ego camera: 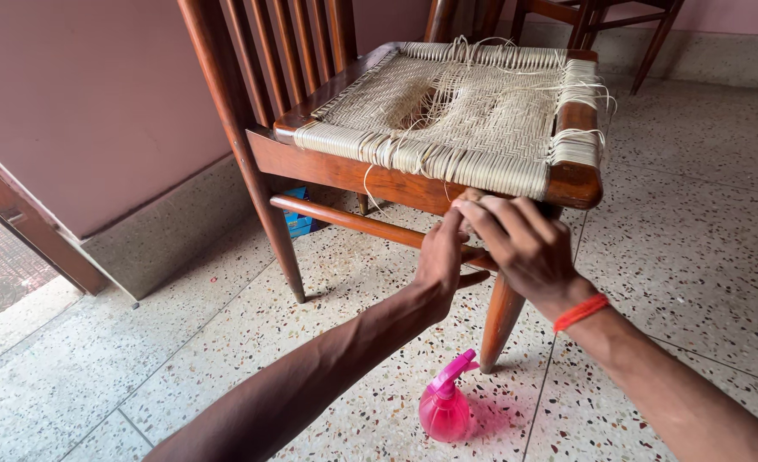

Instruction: The person wipes the wooden legs and frame of a chair using a cloth and a pink spray bottle. They systematically clean each leg and the horizontal supports, occasionally spraying the surface before wiping.

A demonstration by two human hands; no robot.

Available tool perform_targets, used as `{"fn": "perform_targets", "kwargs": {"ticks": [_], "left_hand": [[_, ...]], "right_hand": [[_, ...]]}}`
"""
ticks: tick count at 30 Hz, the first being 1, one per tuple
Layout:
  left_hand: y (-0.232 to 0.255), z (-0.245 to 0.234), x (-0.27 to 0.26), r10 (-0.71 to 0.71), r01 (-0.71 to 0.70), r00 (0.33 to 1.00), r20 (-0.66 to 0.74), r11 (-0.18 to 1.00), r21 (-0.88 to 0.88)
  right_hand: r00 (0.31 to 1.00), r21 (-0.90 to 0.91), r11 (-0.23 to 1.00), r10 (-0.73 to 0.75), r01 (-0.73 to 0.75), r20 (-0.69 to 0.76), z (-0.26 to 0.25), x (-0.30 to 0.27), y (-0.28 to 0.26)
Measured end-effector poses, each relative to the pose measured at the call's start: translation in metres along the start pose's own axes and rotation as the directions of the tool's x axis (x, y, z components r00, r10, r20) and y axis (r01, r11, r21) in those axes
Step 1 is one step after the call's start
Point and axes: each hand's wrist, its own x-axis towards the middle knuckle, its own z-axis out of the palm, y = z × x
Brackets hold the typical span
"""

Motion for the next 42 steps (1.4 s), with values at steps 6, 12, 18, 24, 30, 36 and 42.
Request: {"fn": "perform_targets", "kwargs": {"ticks": [6,12,18,24,30,36,42], "left_hand": [[0.017,-0.019,0.002,0.092,-0.097,0.995,-0.036,0.978,-0.186],[0.032,-0.043,0.009,0.110,-0.124,0.940,-0.324,0.992,-0.023],[0.040,-0.066,0.020,0.346,-0.314,0.834,-0.430,0.938,0.146],[0.023,-0.072,0.021,0.701,-0.550,0.677,-0.225,0.685,0.479],[0.005,-0.064,0.021,0.918,-0.637,0.379,0.115,0.168,0.753],[0.011,-0.089,0.031,0.703,-0.451,0.269,0.659,-0.512,0.731],[0.009,-0.122,0.056,0.863,-0.520,0.247,0.440,-0.265,0.812]], "right_hand": [[0.995,-0.017,0.999,-0.043,0.042,-0.089,0.036,0.032,-0.022],[0.996,0.159,0.986,-0.039,0.050,-0.075,0.046,0.060,-0.043],[0.996,0.315,0.949,-0.003,-0.027,0.094,0.035,0.068,-0.063],[0.801,0.288,0.937,-0.014,-0.199,0.598,0.028,0.057,-0.055],[0.936,0.211,0.952,-0.268,0.221,0.228,0.020,0.012,-0.016],[0.898,0.157,0.924,-0.378,0.350,0.226,0.001,-0.021,0.010],[0.901,0.134,0.925,-0.377,0.355,0.214,-0.002,-0.031,0.015]]}}
